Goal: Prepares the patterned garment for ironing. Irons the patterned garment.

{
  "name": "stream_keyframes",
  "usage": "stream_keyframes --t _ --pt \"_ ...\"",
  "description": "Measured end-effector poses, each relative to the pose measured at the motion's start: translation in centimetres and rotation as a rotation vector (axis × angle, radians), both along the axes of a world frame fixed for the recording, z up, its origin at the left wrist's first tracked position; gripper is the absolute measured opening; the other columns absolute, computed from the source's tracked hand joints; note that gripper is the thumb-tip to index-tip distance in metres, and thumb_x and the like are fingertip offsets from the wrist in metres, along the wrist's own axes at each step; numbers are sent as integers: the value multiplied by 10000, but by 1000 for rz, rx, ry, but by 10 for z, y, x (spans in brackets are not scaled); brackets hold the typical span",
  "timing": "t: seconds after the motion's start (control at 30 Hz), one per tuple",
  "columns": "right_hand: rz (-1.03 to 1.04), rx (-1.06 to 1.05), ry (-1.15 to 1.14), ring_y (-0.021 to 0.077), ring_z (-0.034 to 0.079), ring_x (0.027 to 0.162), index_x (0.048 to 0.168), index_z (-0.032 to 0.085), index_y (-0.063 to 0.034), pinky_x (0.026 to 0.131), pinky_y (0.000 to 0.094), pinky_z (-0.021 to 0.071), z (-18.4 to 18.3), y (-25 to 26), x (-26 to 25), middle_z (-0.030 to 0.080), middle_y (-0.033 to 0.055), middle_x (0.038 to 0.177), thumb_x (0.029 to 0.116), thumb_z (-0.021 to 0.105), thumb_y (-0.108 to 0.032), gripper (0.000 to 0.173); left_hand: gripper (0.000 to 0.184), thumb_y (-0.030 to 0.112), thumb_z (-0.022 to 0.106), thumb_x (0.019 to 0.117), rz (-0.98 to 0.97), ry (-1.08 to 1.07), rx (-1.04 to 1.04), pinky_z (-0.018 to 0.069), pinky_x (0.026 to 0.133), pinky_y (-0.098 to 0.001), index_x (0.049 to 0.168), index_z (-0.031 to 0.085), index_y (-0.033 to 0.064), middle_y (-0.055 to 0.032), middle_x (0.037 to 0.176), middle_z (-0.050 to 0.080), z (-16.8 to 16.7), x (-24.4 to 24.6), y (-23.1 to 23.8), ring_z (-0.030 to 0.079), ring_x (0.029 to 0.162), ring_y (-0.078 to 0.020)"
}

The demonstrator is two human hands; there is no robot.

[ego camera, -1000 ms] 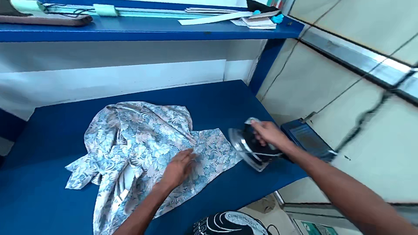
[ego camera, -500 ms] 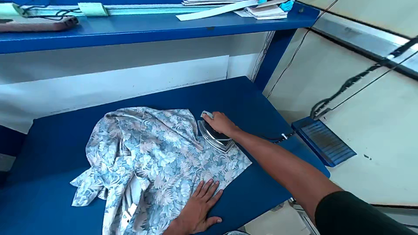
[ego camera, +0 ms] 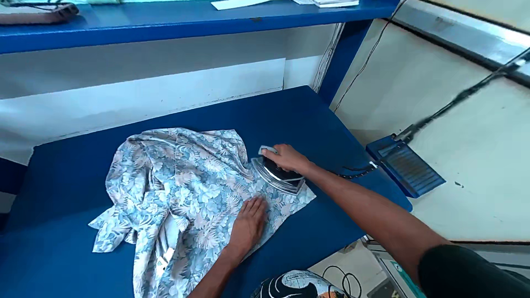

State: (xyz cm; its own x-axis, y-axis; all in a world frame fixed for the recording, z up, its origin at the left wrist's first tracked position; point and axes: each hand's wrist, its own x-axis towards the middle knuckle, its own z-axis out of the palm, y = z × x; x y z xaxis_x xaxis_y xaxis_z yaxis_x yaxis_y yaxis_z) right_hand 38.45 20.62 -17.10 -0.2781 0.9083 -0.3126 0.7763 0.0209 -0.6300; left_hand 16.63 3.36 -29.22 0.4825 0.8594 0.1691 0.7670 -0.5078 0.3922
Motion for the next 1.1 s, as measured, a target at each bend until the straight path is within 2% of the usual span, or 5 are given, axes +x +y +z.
stream_keyframes --t 0.2,0.4,0.73,0.93,1.1 --pt "-148 65 -11 300 665 701 1034 631 -22 641 499 549 7 48 -23 642 164 829 1056 327 -638 687 1021 852 214 908 129 268 20 203 1233 -615 1596 383 116 -81 1655 367 -14 -3 -20 306 1542 -327" --pt "-190 20 -38 321 662 702 1043 628 -34 636 530 546 8 -21 27 641 166 819 1035 342 -673 700 862 688 346 1002 130 -46 17 228 1242 -599 1556 423 32 -209 1623 376 -13 -11 -18 325 1528 -368" --pt "660 -45 18 179 549 505 930 610 -18 524 366 482 10 -11 -12 564 71 623 1059 475 -536 550 762 575 190 1064 303 228 -20 214 1243 -592 1571 407 48 -157 1640 372 -12 -90 -70 312 1538 -347" --pt "1208 124 -93 276 649 673 881 684 -73 614 533 506 17 -48 20 619 86 687 977 567 -533 485 610 417 418 1041 427 134 101 284 1190 -667 1485 514 10 -275 1552 445 18 -134 -145 403 1458 -466" --pt "886 196 -46 162 539 537 813 605 -111 500 395 443 -1 -31 90 505 9 599 1015 484 -542 491 903 546 598 906 769 86 98 265 1154 -724 1528 383 -72 -365 1539 391 36 -175 -196 363 1424 -584"
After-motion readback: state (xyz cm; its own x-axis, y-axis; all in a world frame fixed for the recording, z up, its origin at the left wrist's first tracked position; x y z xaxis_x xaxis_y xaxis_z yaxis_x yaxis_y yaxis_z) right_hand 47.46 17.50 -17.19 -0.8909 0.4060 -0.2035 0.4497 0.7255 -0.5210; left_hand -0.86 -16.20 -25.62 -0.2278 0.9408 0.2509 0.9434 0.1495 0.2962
